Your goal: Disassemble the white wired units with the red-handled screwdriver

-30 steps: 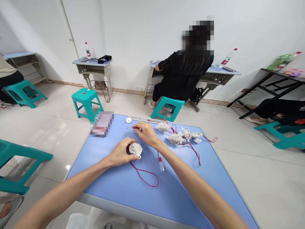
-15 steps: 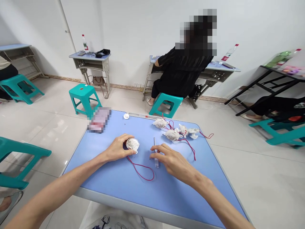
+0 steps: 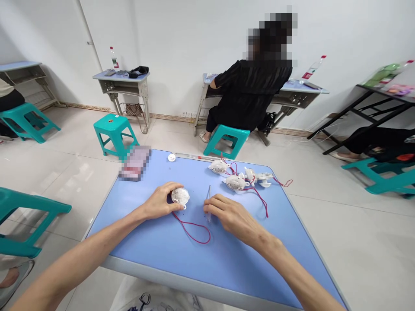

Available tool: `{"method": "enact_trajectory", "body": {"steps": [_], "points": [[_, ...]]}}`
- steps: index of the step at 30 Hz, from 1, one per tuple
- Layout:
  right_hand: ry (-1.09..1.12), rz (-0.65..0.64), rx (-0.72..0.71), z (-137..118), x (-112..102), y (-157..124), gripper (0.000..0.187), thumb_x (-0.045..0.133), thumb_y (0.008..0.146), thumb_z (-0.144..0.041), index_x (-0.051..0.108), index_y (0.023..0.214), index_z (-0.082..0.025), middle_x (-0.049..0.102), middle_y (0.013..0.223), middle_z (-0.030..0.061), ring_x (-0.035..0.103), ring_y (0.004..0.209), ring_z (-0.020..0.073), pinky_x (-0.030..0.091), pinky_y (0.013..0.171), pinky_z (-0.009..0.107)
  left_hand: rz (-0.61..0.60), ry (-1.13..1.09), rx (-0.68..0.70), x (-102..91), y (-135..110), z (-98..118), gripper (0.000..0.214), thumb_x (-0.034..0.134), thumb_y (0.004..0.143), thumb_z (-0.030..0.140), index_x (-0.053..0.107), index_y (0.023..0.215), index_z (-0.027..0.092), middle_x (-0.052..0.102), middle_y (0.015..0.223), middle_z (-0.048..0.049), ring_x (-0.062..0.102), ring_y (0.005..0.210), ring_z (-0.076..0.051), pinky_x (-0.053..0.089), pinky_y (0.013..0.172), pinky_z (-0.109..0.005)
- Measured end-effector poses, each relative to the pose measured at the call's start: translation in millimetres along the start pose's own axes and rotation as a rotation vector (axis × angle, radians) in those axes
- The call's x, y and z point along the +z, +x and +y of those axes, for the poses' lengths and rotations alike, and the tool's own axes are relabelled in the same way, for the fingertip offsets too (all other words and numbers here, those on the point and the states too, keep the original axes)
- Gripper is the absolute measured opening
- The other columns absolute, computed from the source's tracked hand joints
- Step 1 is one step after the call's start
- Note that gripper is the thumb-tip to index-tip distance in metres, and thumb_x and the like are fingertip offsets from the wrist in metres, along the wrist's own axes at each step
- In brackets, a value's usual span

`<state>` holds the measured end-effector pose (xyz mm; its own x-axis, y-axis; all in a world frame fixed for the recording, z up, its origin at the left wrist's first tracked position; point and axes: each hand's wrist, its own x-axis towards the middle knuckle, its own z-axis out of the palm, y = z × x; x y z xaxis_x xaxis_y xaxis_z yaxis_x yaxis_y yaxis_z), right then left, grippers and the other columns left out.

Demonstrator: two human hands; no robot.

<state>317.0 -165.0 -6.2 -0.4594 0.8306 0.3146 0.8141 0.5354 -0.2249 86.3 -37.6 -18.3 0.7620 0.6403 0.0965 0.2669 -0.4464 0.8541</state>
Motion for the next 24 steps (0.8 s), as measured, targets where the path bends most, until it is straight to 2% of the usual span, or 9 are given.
{"method": "enact_trajectory", "body": {"steps": [4, 9, 12, 17, 20, 24], "points": [[0.076, 0.213, 0.048, -6.1, -9.6, 10.9, 0.029, 0.040, 0.092, -0.002, 0.058, 0.104, -0.023, 0.068, 0.089, 0.0040, 0.062, 0.083, 0.0170, 0.051, 0.068, 0.030, -0.005, -0.002, -0.009, 0.3, 0.5, 0.1, 0.059, 0.083, 0.065, 0.025, 0.060, 0.119, 0.016, 0.062, 0.118, -0.0084, 0.060, 0.105, -0.024, 0.046, 0.094, -0.037], [0.167, 0.501, 0.199, -16.7, -20.8, 28.1, 0.023, 0.048, 0.093, -0.009, 0.058, 0.107, -0.024, 0.067, 0.091, 0.0033, 0.064, 0.082, 0.0167, 0.051, 0.072, 0.032, -0.019, 0.000, -0.035, -1.6, 0.3, 4.2, 0.062, 0.082, 0.067, 0.024, 0.058, 0.124, 0.015, 0.060, 0.120, -0.0092, 0.058, 0.107, -0.025, 0.044, 0.097, -0.038], [0.298, 0.624, 0.277, -21.4, -22.6, 37.3, 0.024, 0.053, 0.092, -0.014, 0.057, 0.113, -0.025, 0.064, 0.088, 0.0021, 0.062, 0.080, 0.0167, 0.052, 0.072, 0.033, -0.031, -0.003, -0.028, -3.4, 0.1, 6.7, 0.070, 0.082, 0.067, 0.026, 0.054, 0.131, 0.020, 0.059, 0.116, -0.0068, 0.057, 0.104, -0.023, 0.045, 0.095, -0.037], [0.588, 0.690, 0.324, -28.5, -25.1, 49.0, 0.025, 0.055, 0.093, -0.020, 0.055, 0.117, -0.027, 0.060, 0.087, 0.0017, 0.057, 0.073, 0.0149, 0.049, 0.062, 0.031, -0.053, 0.018, -0.014, -2.8, 0.5, 7.3, 0.059, 0.080, 0.070, 0.027, 0.061, 0.126, 0.024, 0.052, 0.101, -0.0036, 0.054, 0.093, -0.019, 0.047, 0.089, -0.034], [0.698, 0.716, 0.339, -35.0, -24.1, 54.2, 0.023, 0.056, 0.092, -0.020, 0.056, 0.114, -0.026, 0.060, 0.086, 0.0005, 0.055, 0.064, 0.0121, 0.048, 0.057, 0.029, -0.057, 0.025, -0.020, -2.0, -0.2, 7.2, 0.056, 0.079, 0.070, 0.025, 0.063, 0.123, 0.024, 0.050, 0.102, -0.0037, 0.053, 0.093, -0.019, 0.047, 0.090, -0.035], [0.802, 0.745, 0.331, -44.9, -18.5, 58.4, 0.022, 0.056, 0.092, -0.018, 0.055, 0.112, -0.026, 0.061, 0.086, 0.0000, 0.057, 0.062, 0.0117, 0.049, 0.057, 0.029, -0.060, 0.008, -0.005, -3.3, -2.4, 7.6, 0.055, 0.070, 0.074, 0.023, 0.059, 0.127, 0.021, 0.050, 0.107, -0.0053, 0.054, 0.097, -0.020, 0.046, 0.093, -0.036]]}}
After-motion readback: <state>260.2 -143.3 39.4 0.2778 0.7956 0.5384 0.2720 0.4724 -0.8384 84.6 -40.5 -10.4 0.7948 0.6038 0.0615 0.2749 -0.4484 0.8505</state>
